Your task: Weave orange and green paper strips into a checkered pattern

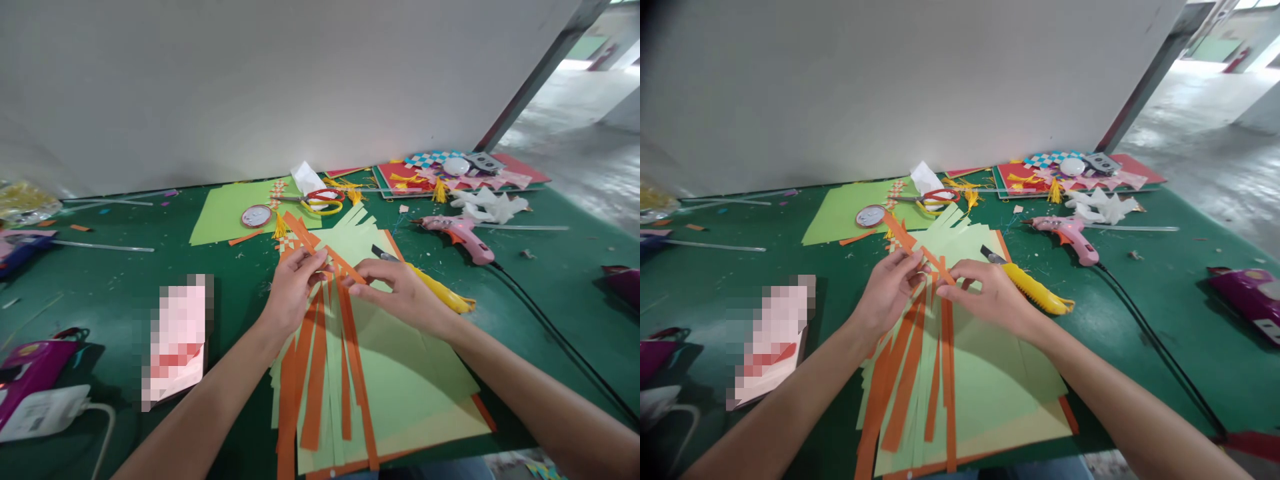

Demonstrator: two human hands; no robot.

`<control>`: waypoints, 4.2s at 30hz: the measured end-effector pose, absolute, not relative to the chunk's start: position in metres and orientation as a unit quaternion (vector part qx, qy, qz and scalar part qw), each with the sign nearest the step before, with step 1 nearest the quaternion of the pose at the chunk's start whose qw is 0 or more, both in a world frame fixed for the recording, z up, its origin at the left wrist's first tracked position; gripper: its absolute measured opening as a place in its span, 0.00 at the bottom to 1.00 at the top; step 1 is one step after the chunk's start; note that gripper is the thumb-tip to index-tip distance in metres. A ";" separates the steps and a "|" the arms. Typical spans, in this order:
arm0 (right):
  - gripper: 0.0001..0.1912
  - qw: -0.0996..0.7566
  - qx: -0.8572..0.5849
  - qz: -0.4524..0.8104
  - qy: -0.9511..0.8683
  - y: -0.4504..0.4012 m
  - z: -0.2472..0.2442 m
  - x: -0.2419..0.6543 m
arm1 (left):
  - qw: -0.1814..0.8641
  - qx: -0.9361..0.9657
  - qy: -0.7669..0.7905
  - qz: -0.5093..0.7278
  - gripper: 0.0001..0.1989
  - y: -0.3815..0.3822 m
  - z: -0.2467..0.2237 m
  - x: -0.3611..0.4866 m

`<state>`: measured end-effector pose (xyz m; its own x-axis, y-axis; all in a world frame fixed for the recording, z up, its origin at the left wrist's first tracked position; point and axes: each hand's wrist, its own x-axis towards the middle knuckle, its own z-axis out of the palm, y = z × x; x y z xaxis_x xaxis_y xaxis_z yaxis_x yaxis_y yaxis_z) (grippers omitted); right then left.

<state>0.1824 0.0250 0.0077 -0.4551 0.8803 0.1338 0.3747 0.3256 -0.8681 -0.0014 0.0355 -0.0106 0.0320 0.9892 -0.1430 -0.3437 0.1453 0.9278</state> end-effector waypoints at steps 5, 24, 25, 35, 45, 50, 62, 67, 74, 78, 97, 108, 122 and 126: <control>0.14 0.306 -0.428 0.395 -0.753 0.024 0.006 0.182 | 0.628 0.381 0.429 0.525 0.11 0.035 -0.012 -0.002; 0.18 0.289 -0.458 0.368 -0.756 0.025 -0.002 0.181 | 0.638 0.451 0.445 0.438 0.10 0.028 -0.006 0.000; 0.18 0.290 -0.456 0.364 -0.759 0.025 -0.001 0.181 | 0.637 0.450 0.446 0.439 0.10 0.028 -0.005 0.000; 0.08 0.325 -0.437 0.344 -0.765 0.027 0.006 0.185 | 0.617 0.435 0.448 0.479 0.11 0.030 -0.008 0.000; 0.13 0.313 -0.457 0.334 -0.762 0.026 0.005 0.185 | 0.590 0.454 0.469 0.475 0.11 0.030 -0.008 0.001; 0.16 0.312 -0.468 0.349 -0.750 0.025 0.005 0.185 | 0.558 0.500 0.471 0.465 0.10 0.029 -0.009 0.002; 0.13 0.338 -0.550 0.345 -0.682 0.029 0.005 0.191 | 0.541 0.493 0.481 0.482 0.12 0.029 -0.008 0.001; 0.15 0.354 -0.577 0.307 -0.669 0.033 0.006 0.197 | 0.560 0.467 0.477 0.491 0.12 0.031 -0.009 0.000; 0.12 0.350 -0.580 0.246 -0.693 0.040 0.008 0.209 | 0.583 0.443 0.462 0.500 0.13 0.031 -0.009 -0.001; 0.10 0.330 -0.566 0.217 -0.723 0.044 0.012 0.218 | 0.596 0.427 0.451 0.508 0.12 0.032 -0.009 -0.001; 0.10 0.339 -0.547 0.302 -0.704 0.050 0.014 0.228 | 0.609 0.420 0.439 0.511 0.11 0.033 -0.011 -0.003; 0.12 0.366 -0.548 0.347 -0.667 0.046 0.021 0.225 | 0.505 0.493 0.497 0.504 0.14 0.031 -0.008 0.000; 0.11 0.361 -0.549 0.304 -0.691 0.046 0.022 0.227 | 0.466 0.533 0.511 0.488 0.15 0.028 -0.008 0.000; 0.11 0.360 -0.544 0.304 -0.694 0.046 0.021 0.227 | 0.449 0.533 0.515 0.499 0.16 0.028 -0.009 0.000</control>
<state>0.2274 0.0464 0.0213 -0.1490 0.9742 0.1696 0.5359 0.2237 -0.8141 0.0002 0.0283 -0.0086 -0.0290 0.9971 0.0700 0.1016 -0.0668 0.9926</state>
